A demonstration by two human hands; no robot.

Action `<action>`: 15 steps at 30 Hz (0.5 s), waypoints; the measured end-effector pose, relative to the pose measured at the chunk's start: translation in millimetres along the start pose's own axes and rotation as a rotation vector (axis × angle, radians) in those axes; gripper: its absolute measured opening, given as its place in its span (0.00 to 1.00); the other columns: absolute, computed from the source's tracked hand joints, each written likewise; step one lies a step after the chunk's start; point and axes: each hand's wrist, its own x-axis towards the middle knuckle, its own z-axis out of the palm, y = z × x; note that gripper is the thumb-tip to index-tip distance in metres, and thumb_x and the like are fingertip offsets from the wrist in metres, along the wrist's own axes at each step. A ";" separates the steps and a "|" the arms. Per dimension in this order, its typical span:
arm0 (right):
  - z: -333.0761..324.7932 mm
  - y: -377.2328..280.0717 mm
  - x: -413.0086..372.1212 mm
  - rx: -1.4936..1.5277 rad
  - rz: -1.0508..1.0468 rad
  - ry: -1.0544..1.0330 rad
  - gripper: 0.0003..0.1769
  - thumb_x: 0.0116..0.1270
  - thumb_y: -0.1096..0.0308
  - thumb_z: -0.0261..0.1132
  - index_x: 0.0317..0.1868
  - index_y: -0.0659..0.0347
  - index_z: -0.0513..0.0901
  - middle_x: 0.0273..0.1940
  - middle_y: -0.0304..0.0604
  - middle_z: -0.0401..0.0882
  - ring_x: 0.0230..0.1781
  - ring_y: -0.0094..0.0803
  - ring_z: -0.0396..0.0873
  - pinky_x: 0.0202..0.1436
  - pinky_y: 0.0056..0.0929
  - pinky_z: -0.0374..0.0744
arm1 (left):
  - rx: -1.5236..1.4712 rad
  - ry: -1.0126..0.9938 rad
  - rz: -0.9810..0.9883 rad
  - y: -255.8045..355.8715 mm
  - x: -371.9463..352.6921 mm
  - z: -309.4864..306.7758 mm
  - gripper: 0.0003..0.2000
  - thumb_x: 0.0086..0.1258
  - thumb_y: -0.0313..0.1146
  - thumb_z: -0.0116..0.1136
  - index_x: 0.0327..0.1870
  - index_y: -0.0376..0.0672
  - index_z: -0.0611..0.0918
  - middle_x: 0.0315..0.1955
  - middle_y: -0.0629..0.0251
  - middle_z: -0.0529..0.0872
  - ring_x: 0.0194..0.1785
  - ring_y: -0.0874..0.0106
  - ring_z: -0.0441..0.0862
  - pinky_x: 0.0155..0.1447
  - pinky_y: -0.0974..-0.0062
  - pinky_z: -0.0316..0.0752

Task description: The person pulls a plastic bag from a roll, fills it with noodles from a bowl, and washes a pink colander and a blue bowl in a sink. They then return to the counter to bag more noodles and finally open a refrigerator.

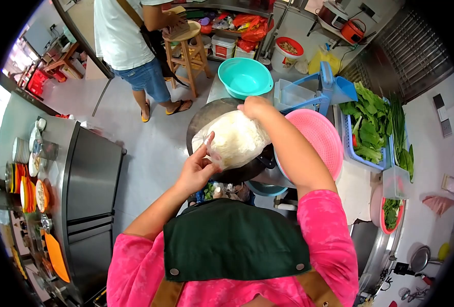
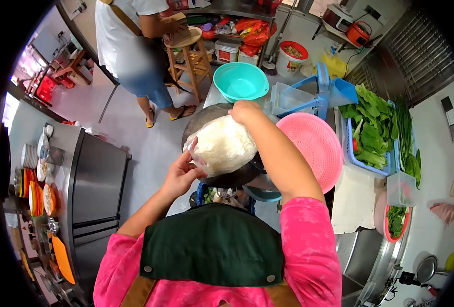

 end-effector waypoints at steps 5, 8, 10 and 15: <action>-8.8 9.6 -18.1 0.267 -0.317 -0.137 0.13 0.53 0.70 0.57 0.39 0.63 0.79 0.39 0.47 0.78 0.42 0.42 0.74 0.47 0.36 0.70 | -0.005 0.032 0.026 -5.5 6.3 -7.7 0.37 0.55 0.16 0.46 0.67 0.49 0.49 0.40 0.65 0.73 0.36 0.76 0.75 0.42 0.79 0.74; -7.6 19.1 -57.3 -0.002 -0.573 0.069 0.14 0.52 0.74 0.55 0.41 0.60 0.79 0.37 0.42 0.79 0.44 0.39 0.73 0.49 0.36 0.67 | -0.043 0.067 0.034 -1.9 8.0 -12.2 0.37 0.54 0.16 0.46 0.67 0.49 0.49 0.38 0.65 0.72 0.37 0.76 0.75 0.42 0.79 0.75; -29.8 12.0 -90.4 -0.019 -0.622 0.119 0.14 0.52 0.75 0.54 0.41 0.59 0.78 0.37 0.41 0.79 0.44 0.38 0.72 0.49 0.36 0.67 | -0.041 0.071 0.037 1.8 9.2 -12.6 0.37 0.54 0.16 0.46 0.67 0.50 0.49 0.37 0.65 0.72 0.37 0.76 0.75 0.42 0.79 0.75; -61.2 2.6 -116.7 0.019 -0.627 0.231 0.12 0.54 0.76 0.52 0.39 0.59 0.78 0.37 0.42 0.78 0.43 0.40 0.73 0.46 0.38 0.69 | -0.017 0.067 0.034 3.2 10.3 -10.1 0.37 0.54 0.16 0.46 0.66 0.50 0.50 0.37 0.65 0.72 0.35 0.75 0.75 0.42 0.79 0.75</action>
